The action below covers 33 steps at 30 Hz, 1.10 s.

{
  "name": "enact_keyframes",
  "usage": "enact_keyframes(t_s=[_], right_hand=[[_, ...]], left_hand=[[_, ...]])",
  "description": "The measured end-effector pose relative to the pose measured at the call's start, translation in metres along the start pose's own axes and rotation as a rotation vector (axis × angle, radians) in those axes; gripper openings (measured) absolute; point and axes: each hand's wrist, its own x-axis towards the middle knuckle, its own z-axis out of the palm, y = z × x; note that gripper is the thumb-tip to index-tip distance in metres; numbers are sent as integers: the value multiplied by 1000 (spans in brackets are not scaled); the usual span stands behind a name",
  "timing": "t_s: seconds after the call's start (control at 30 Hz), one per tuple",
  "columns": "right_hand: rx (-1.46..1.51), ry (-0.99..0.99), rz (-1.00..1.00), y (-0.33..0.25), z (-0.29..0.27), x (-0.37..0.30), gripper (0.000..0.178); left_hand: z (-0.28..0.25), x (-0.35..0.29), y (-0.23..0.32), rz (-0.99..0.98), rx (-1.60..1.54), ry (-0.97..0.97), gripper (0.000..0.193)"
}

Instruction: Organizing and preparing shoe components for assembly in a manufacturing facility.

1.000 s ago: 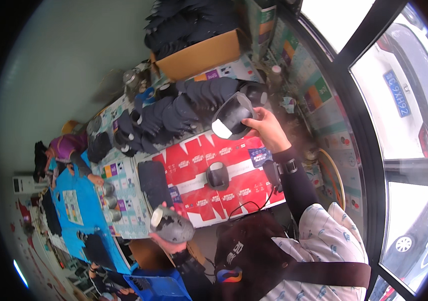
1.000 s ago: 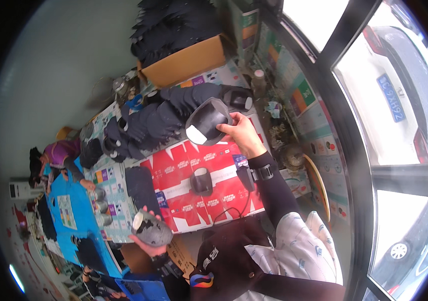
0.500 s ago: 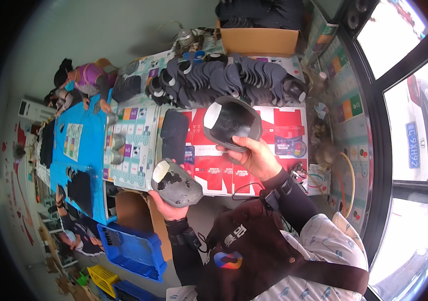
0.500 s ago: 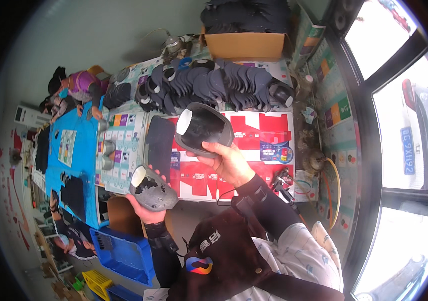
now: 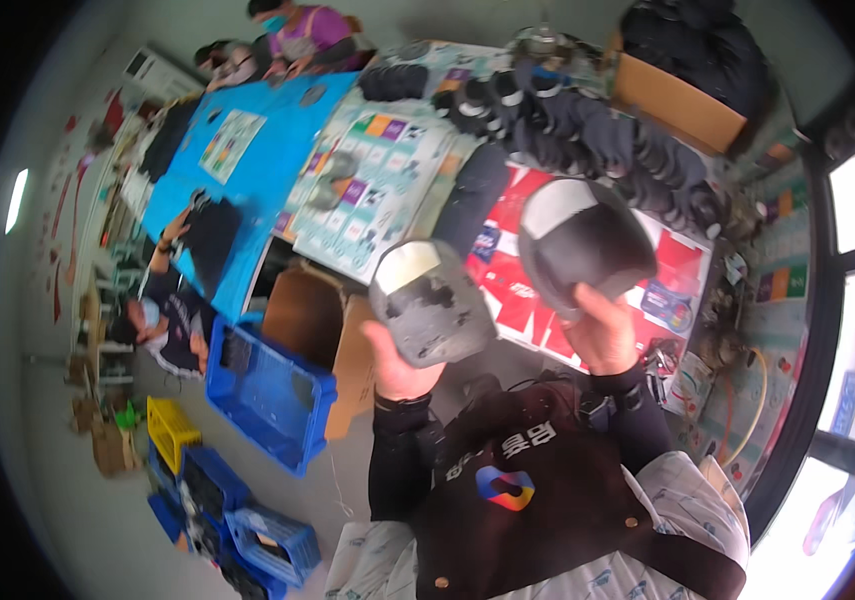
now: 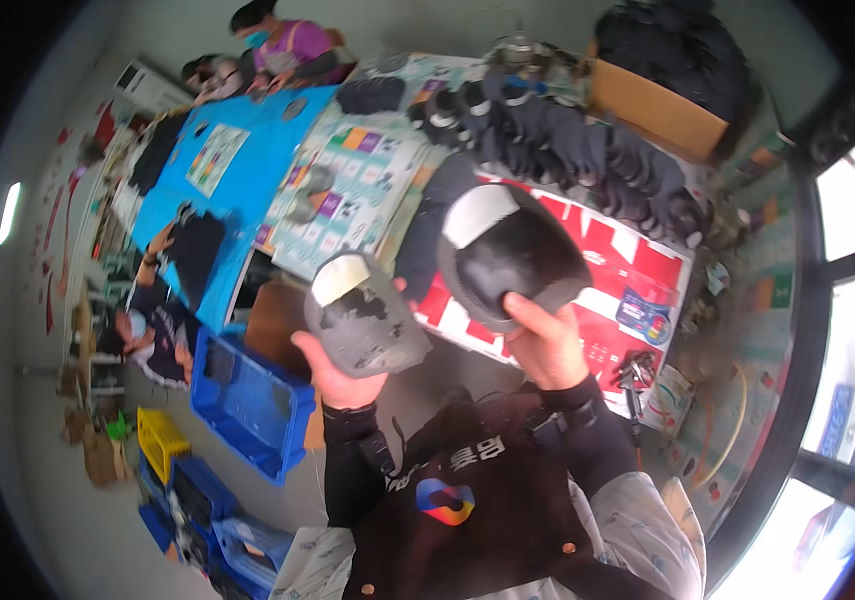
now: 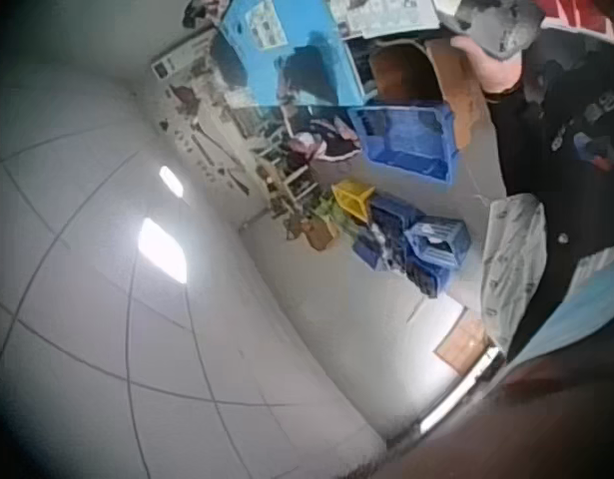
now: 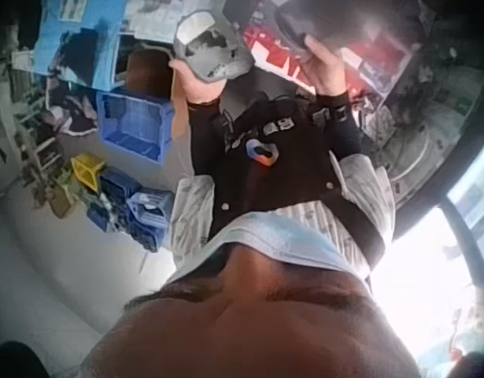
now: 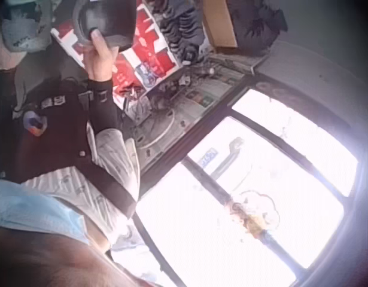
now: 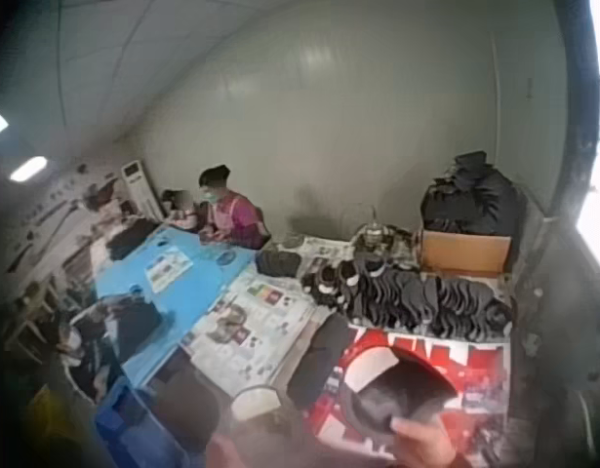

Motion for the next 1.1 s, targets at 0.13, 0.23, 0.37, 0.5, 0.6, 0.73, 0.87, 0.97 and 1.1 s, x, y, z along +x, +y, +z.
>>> enact_keyframes(t_s=[0.13, 0.23, 0.37, 0.5, 0.6, 0.73, 0.87, 0.97, 1.1], right_hand=[[-61, 8, -68, 15, 2, -1, 54], [-111, 1, -62, 17, 3, 1, 51], [-137, -15, -65, 21, 6, 3, 50], [-148, 41, -93, 29, 9, 4, 51], [-184, 46, -116, 30, 8, 6, 51], [-238, -32, -104, 24, 6, 7, 50], [-169, 4, -83, 20, 12, 7, 50], [-99, -34, -24, 19, 19, 9, 48], [-171, 131, -130, 22, 22, 13, 45]], left_hand=[[9, -13, 26, 3, -16, -80, 109], [20, -19, 40, 22, 35, -34, 108], [27, -27, 52, 46, 2, -83, 102], [27, -38, 61, 80, 54, -98, 105], [28, -43, 64, 85, 177, -72, 107], [30, -44, 64, 87, 233, -46, 106], [27, -42, 64, 80, 216, -65, 105], [23, -37, 62, 75, 215, -107, 99], [14, -22, 54, 26, 31, -70, 84]])
